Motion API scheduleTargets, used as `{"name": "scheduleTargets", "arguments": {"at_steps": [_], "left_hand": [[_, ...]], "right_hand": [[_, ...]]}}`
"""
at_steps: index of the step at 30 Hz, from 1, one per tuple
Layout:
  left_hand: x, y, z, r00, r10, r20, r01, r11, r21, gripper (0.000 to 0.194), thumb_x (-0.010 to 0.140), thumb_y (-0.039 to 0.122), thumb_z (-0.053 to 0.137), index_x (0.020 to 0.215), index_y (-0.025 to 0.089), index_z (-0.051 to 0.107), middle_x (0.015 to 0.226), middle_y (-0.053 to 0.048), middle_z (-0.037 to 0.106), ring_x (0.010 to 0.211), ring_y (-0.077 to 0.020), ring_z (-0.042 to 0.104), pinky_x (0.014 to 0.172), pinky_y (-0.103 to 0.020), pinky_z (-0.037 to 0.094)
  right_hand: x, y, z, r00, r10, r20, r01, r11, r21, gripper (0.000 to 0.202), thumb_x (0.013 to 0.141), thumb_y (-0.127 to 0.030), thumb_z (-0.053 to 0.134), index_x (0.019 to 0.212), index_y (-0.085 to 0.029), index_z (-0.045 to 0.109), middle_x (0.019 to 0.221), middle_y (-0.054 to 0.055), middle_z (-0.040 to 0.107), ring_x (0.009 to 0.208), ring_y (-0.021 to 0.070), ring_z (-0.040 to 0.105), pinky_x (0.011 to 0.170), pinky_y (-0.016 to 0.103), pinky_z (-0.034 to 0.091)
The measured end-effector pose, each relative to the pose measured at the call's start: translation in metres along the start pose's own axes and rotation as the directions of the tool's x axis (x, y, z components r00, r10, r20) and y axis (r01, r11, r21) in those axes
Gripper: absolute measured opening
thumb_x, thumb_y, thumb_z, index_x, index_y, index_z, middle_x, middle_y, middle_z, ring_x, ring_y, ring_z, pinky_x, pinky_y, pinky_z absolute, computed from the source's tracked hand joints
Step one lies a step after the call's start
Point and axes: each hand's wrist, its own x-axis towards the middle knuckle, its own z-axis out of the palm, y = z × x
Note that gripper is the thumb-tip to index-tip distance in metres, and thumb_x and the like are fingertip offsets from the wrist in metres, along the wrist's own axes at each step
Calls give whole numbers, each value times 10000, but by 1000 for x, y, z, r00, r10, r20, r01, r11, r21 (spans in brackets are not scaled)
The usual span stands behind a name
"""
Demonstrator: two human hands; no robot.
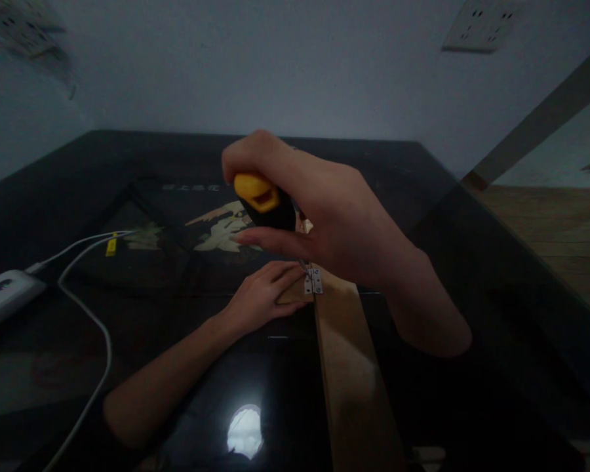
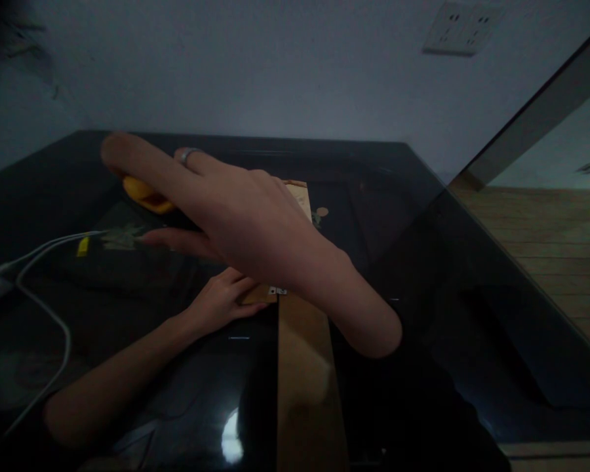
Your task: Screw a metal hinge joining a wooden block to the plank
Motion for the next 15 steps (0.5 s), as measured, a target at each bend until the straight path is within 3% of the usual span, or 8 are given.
{"name": "scheduleTargets", "arguments": {"at_steps": [3,10,15], "left_hand": [[0,-1,0,1000,16,-4,-16,1000,-11,504,837,402,604,1285,202,492,1257,-122,558,1153,-280,528,917,-436,504],[0,-2,2,998,52,-38,-53,998,-18,499,848,403,591,1279,176,484,1244,-139,557,1136,-280,542,915,-453,503],[-1,-2,2,998,47,-35,-47,999,-10,530,846,433,586,1296,181,466,1244,-141,552,1105,-274,569,882,-438,522]], "right_hand": [[0,2,1,1000,-14,-8,13,995,-103,366,840,-329,593,1159,-210,459,1029,28,595,877,193,572,810,333,477],[0,6,-5,997,-71,14,71,997,12,311,864,-300,577,1121,-155,482,1056,41,597,943,148,548,871,281,441],[-8,6,-19,992,-115,41,112,990,86,272,890,-116,443,1161,-117,461,1146,7,542,999,89,524,915,227,418]]}}
